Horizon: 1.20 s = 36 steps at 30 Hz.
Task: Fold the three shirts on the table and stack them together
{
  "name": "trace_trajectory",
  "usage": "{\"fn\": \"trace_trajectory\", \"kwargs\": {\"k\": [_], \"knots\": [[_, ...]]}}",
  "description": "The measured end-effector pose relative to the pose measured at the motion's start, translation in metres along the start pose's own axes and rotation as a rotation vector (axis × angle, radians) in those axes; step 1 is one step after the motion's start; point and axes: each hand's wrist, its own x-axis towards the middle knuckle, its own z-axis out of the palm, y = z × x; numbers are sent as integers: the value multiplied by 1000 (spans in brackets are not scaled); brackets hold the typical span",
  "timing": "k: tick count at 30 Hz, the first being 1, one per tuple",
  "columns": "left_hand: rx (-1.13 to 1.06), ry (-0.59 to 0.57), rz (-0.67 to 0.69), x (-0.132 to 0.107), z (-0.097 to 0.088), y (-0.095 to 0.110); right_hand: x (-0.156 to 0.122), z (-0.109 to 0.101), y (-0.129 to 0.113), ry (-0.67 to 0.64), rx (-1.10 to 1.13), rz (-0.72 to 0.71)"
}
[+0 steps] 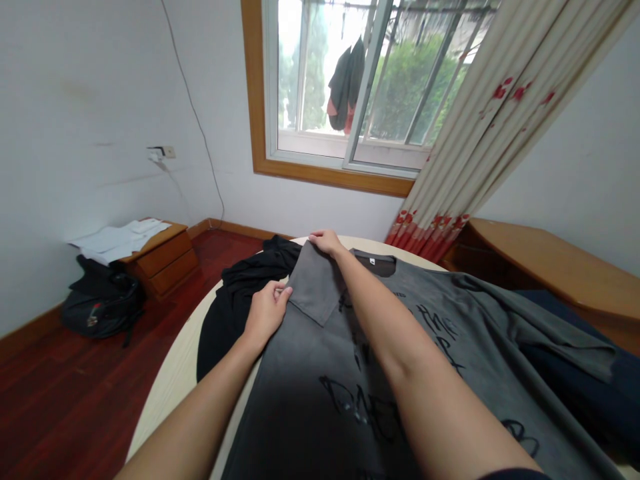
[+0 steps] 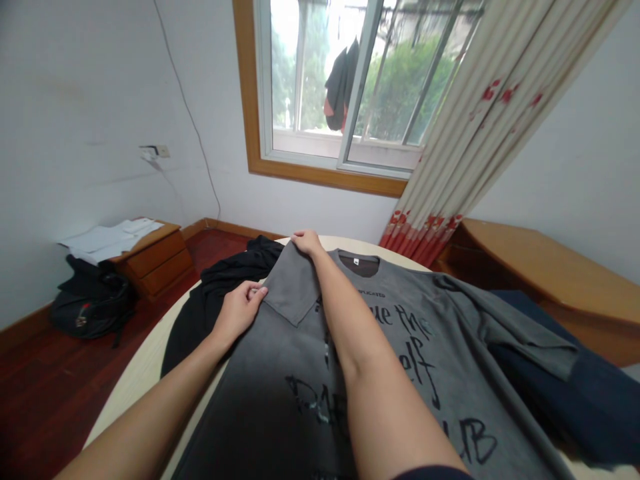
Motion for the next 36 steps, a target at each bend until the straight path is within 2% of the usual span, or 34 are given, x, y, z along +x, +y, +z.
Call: {"fn": "trace_trajectory", "kwargs": {"k": [2, 4, 6, 9, 12, 16, 20, 22, 25, 28, 30, 33, 36], "knots": [[11, -2, -3, 0, 1, -1, -23, -2, -3, 27, -130, -108], [27, -4, -6, 0, 2, -1, -54, 1, -3, 59, -299, -296], [52, -6, 3, 0, 3, -1, -84, 7, -1, -14, -427, -464], [128, -29, 29, -1, 3, 0, -110, 20, 6, -146, -576, -488], [195, -61, 52, -2, 4, 2, -105, 29, 14, -187, -629, -422], [223, -76, 44, -2, 4, 2, -76, 33, 21, -155, -603, -323], [230, -79, 43, -2, 5, 0, -57, 32, 22, -185, -558, -255], [217, -69, 48, -2, 6, -2, -59, 31, 21, -160, -540, -263], [223, -42, 73, -3, 7, -4, -77, 23, 22, -39, -536, -323], [326, 43, 217, -5, 6, -2, -104, -4, 34, 42, -573, -351], [393, 44, 384, -6, 4, 3, -121, -35, 47, 75, -628, -298], [418, -110, 622, -8, 3, 10, -142, -103, 71, 159, -731, -114], [470, -298, 683, -7, 8, 6, -163, -182, 95, 287, -839, 167]]}}
